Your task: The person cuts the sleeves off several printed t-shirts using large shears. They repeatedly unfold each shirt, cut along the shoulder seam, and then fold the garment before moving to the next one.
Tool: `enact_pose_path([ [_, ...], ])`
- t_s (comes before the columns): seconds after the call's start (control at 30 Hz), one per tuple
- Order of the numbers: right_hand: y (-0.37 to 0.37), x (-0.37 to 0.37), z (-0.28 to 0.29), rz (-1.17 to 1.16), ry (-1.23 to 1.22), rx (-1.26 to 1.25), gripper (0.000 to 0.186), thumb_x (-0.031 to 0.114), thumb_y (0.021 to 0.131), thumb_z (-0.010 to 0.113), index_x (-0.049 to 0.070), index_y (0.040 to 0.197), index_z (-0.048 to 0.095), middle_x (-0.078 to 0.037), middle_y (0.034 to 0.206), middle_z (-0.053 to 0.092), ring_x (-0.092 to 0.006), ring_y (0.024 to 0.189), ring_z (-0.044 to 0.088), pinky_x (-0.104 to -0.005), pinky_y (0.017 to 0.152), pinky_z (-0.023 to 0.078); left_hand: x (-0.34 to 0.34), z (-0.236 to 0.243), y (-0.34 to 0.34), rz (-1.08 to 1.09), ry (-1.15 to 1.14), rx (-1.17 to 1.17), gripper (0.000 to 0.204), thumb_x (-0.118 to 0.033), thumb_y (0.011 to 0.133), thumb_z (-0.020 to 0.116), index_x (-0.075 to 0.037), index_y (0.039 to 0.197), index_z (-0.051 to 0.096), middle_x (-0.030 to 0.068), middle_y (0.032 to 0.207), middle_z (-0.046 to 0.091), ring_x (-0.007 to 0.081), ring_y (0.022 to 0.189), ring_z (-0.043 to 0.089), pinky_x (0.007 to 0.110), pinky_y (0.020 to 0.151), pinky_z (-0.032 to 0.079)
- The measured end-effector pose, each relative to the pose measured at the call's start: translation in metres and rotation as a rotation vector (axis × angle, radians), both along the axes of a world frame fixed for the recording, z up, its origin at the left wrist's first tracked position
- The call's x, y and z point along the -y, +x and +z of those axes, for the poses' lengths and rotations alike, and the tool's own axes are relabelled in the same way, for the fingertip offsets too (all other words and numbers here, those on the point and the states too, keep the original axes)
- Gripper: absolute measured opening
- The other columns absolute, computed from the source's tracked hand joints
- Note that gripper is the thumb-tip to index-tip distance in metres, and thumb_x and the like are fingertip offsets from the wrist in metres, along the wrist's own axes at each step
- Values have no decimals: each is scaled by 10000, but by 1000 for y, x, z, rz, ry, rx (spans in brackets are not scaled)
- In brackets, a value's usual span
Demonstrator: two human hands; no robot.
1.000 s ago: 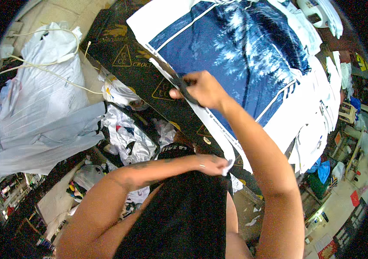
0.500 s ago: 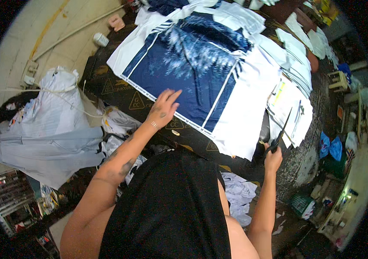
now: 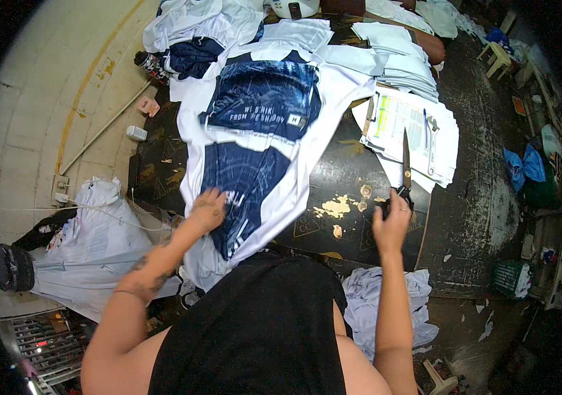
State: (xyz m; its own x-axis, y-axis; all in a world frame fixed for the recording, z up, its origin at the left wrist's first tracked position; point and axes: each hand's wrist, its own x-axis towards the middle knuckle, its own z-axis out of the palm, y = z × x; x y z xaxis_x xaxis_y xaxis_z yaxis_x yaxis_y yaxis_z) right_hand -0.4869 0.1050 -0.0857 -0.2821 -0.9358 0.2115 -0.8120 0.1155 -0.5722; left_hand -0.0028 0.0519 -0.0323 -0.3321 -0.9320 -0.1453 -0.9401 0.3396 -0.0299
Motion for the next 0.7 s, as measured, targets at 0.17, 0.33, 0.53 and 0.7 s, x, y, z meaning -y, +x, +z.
enact_pose_path([
  [0.17, 88, 41, -1, 498, -82, 250, 430, 81, 902, 715, 81, 1328, 655, -162, 1312, 652, -365, 1256, 584, -452, 1075, 475, -6, -30, -131, -829, 698, -373, 439, -144, 833, 646, -79, 1266, 690, 219, 1427, 594, 382, 1395, 513, 505, 1103, 465],
  [0.33, 137, 65, -15, 450, -31, -93, 481, 126, 913, 699, 79, 1384, 618, -236, 1509, 502, -406, 1359, 518, -479, 1093, 464, 85, -72, -49, -200, -267, -595, 467, -180, 853, 644, -43, 1299, 654, 239, 1275, 650, 409, 1205, 587, 478, 1060, 466],
  [0.53, 145, -45, -12, 364, 586, 38, 679, 370, 895, 767, 99, 1483, 564, -289, 1537, 464, -492, 1370, 464, -543, 1140, 377, 32, -68, 165, 1089, 168, -284, 855, -600, 1031, 443, -242, 1699, 47, 239, 1734, -135, 482, 1588, -114, 820, 1141, 120],
  [0.7, 190, 16, -7, 872, 236, -501, 682, 469, 901, 734, 197, 1504, 567, -278, 1501, 523, -460, 1369, 511, -534, 1173, 374, 43, -84, 111, 703, 536, -139, 1005, -680, 933, 558, -287, 1695, 32, 264, 1717, -168, 534, 1559, -159, 924, 1024, 130],
])
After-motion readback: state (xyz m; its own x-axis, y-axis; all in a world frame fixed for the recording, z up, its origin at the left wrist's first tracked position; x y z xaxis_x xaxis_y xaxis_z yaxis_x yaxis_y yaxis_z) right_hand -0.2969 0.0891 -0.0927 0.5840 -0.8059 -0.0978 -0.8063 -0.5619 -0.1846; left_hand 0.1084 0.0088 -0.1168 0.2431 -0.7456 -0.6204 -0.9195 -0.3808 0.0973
